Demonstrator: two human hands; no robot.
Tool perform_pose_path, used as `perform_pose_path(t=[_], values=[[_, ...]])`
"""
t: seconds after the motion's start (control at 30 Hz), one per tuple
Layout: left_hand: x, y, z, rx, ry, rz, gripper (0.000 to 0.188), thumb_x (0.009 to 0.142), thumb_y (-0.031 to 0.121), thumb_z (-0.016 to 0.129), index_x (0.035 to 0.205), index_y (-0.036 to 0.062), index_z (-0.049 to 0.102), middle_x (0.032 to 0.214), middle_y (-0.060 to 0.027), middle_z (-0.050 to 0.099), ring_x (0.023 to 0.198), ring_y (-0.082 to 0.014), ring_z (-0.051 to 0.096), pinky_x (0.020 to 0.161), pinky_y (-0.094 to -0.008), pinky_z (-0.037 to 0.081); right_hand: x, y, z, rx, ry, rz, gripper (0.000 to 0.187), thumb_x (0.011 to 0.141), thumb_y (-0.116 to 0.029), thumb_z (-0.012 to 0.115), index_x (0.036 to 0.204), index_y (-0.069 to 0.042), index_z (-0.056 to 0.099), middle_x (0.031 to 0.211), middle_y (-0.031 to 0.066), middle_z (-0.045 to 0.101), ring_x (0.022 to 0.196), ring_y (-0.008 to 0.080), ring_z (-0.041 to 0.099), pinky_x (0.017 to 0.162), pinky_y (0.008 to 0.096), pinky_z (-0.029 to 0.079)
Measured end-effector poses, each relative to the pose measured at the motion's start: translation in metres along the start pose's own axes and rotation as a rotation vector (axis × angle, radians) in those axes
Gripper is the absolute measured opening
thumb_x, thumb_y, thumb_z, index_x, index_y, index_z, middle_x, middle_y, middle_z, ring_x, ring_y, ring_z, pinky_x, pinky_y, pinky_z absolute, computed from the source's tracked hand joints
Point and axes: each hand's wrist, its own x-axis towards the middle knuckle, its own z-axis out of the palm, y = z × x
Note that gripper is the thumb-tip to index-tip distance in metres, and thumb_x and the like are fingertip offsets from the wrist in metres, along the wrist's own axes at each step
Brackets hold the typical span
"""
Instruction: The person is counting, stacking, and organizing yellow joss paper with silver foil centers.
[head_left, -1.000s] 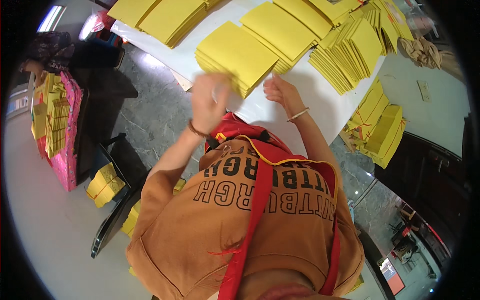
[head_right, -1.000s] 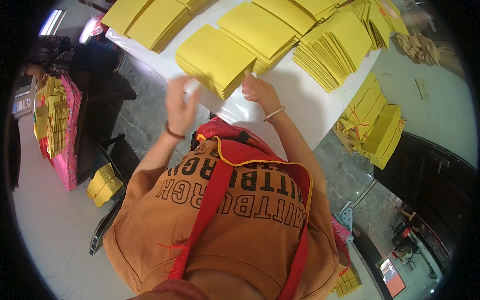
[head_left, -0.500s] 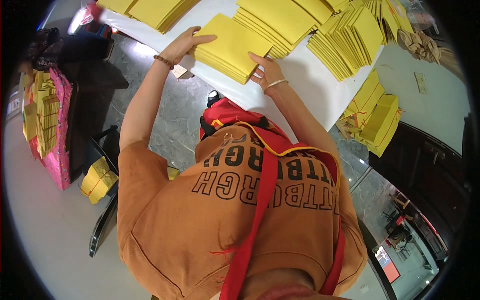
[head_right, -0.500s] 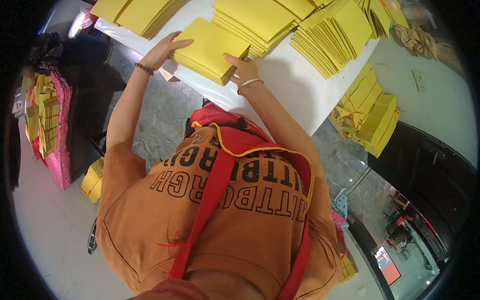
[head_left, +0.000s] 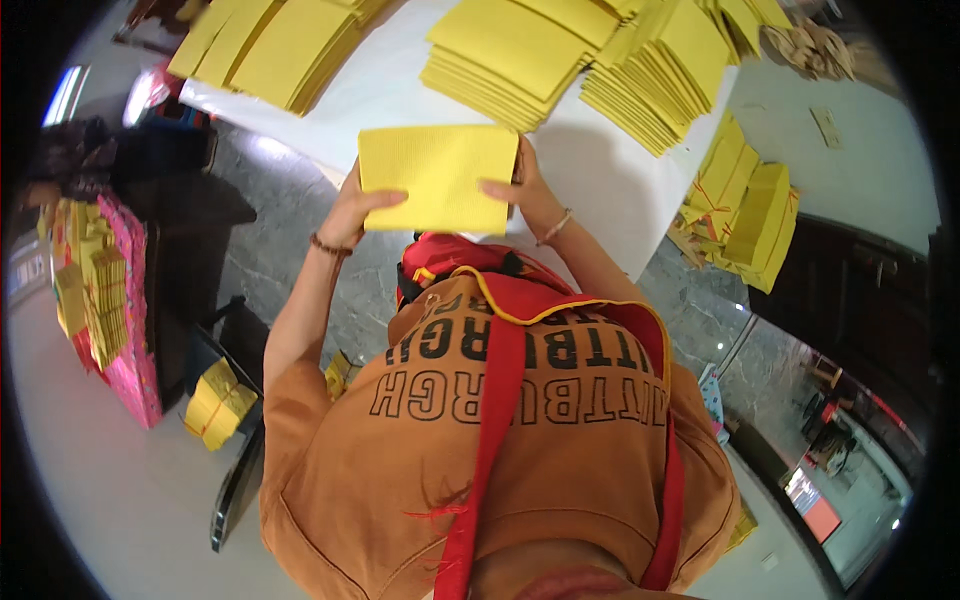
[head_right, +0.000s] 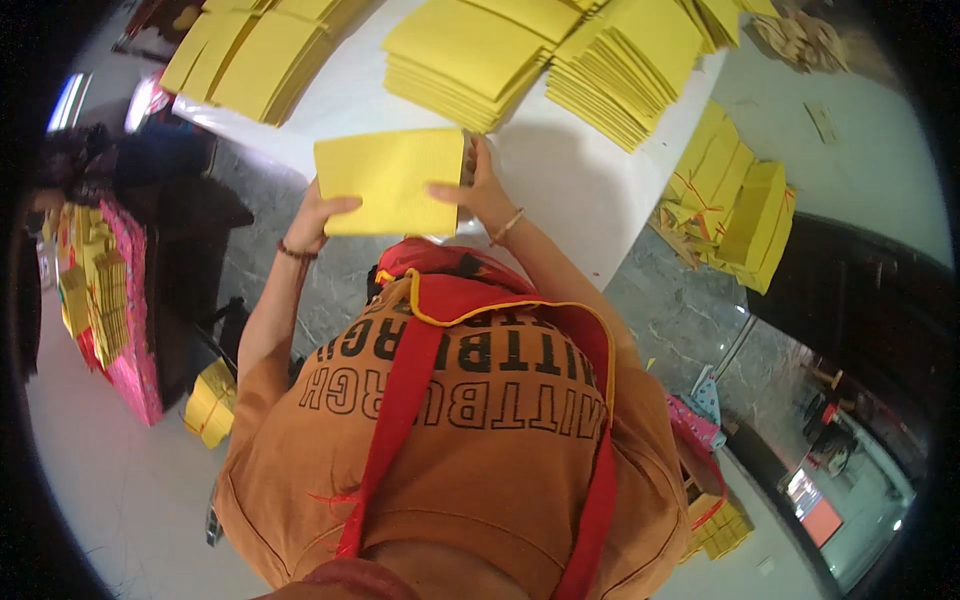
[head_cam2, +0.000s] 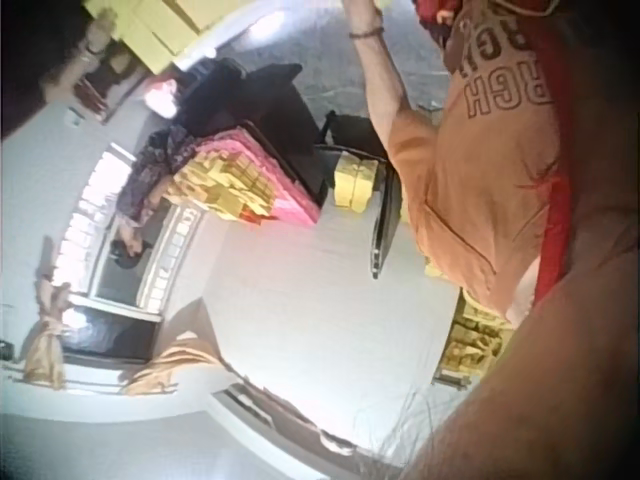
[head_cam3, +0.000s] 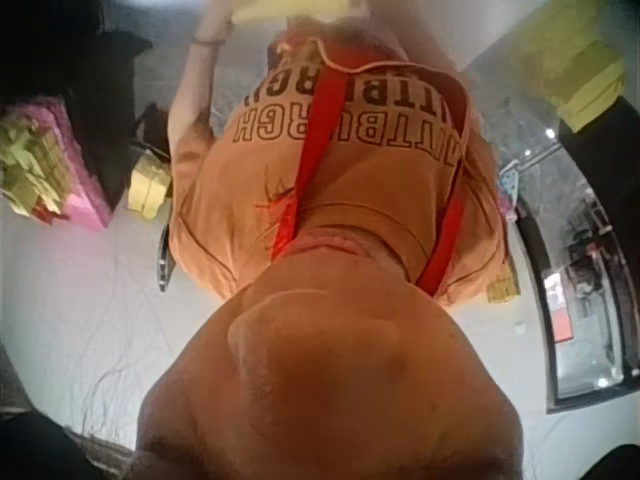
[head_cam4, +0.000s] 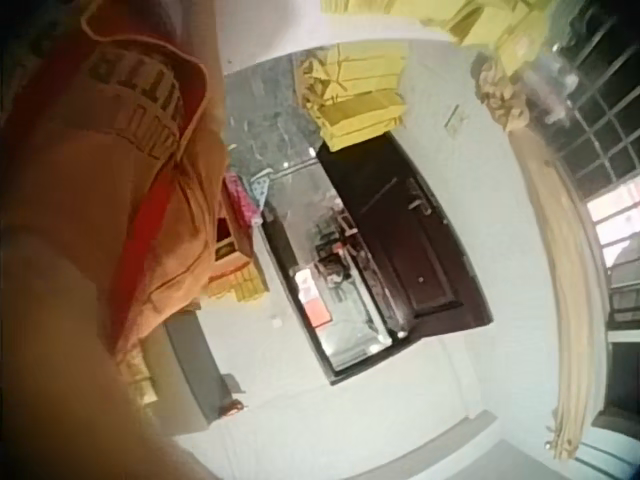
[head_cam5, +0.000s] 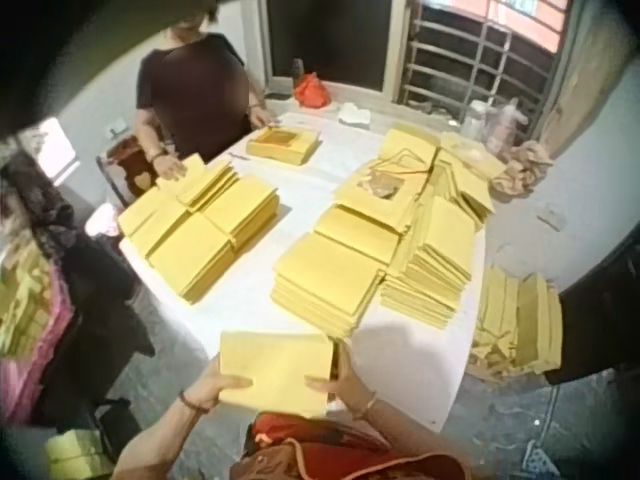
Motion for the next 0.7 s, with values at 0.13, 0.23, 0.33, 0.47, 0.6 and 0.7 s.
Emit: perform_pose_path(t=[0.13,0.23,0.33,0.47,0.6,0.7], values=[[0.002,0.011,0.039,0.052,-0.199,0.023,0.080,0.064,0.002,0.070,0.131,0.0014,0.028,0.125,-0.0100,0.044,0.117,-0.0195,0.041,0.099,-0.0325,0.032,-0.053,-0.032,-0.031,0.100,-0.058,-0.030,0.119,0.061,-0.007,0.077,0.138,-0.011,-0.014,0.133,0.0150,0.032,0.122,0.0237,0.033,0.101,0.0379,0.027],[0.019,0.020,0.082,0.282,-0.388,0.171,0.092,0.062,0.006,0.075,0.135,0.0019,0.018,0.130,-0.0114,0.037,0.121,-0.0197,0.035,0.101,-0.0331,0.028,-0.086,-0.064,-0.061,0.033,0.039,-0.141,0.122,0.058,-0.001,0.078,0.139,-0.018,-0.012,0.131,0.0136,0.036,0.119,0.0244,0.038,0.099,0.0382,0.032],[0.051,0.006,0.123,0.419,-0.478,0.375,0.102,0.060,0.012,0.079,0.137,0.0023,0.012,0.132,-0.0159,0.035,0.123,-0.0235,0.033,0.103,-0.0343,0.026,-0.111,-0.074,-0.097,-0.036,0.154,-0.246,0.121,0.057,-0.006,0.081,0.139,-0.015,-0.006,0.129,0.0129,0.038,0.119,0.0248,0.038,0.099,0.0381,0.033],[0.098,-0.047,0.136,0.755,-0.594,0.556,0.117,0.055,0.018,0.083,0.138,0.0042,0.002,0.135,-0.0212,0.030,0.125,-0.0297,0.031,0.104,-0.0373,0.024,-0.115,-0.015,-0.143,-0.459,0.241,-0.316,0.115,0.054,-0.011,0.084,0.138,-0.006,0.005,0.133,0.0138,0.033,0.122,0.0260,0.034,0.102,0.0342,0.028],[0.118,-0.061,0.133,0.824,-0.630,0.633,0.133,0.048,0.028,0.085,0.138,0.0086,-0.011,0.137,-0.0244,0.025,0.126,-0.0361,0.028,0.104,-0.0419,0.022,-0.115,-0.009,-0.150,-0.607,0.260,-0.365,0.116,0.052,-0.016,0.085,0.138,-0.006,0.007,0.136,0.0134,0.026,0.125,0.0250,0.029,0.102,0.0337,0.028],[0.121,-0.064,0.133,0.838,-0.661,0.634,0.127,0.049,0.028,0.085,0.139,0.0077,-0.003,0.137,-0.0233,0.027,0.126,-0.0354,0.027,0.104,-0.0424,0.022,-0.114,-0.005,-0.155,-0.566,0.267,-0.375,0.115,0.052,-0.017,0.085,0.137,-0.006,0.009,0.134,0.0127,0.028,0.123,0.0248,0.031,0.101,0.0341,0.030]])
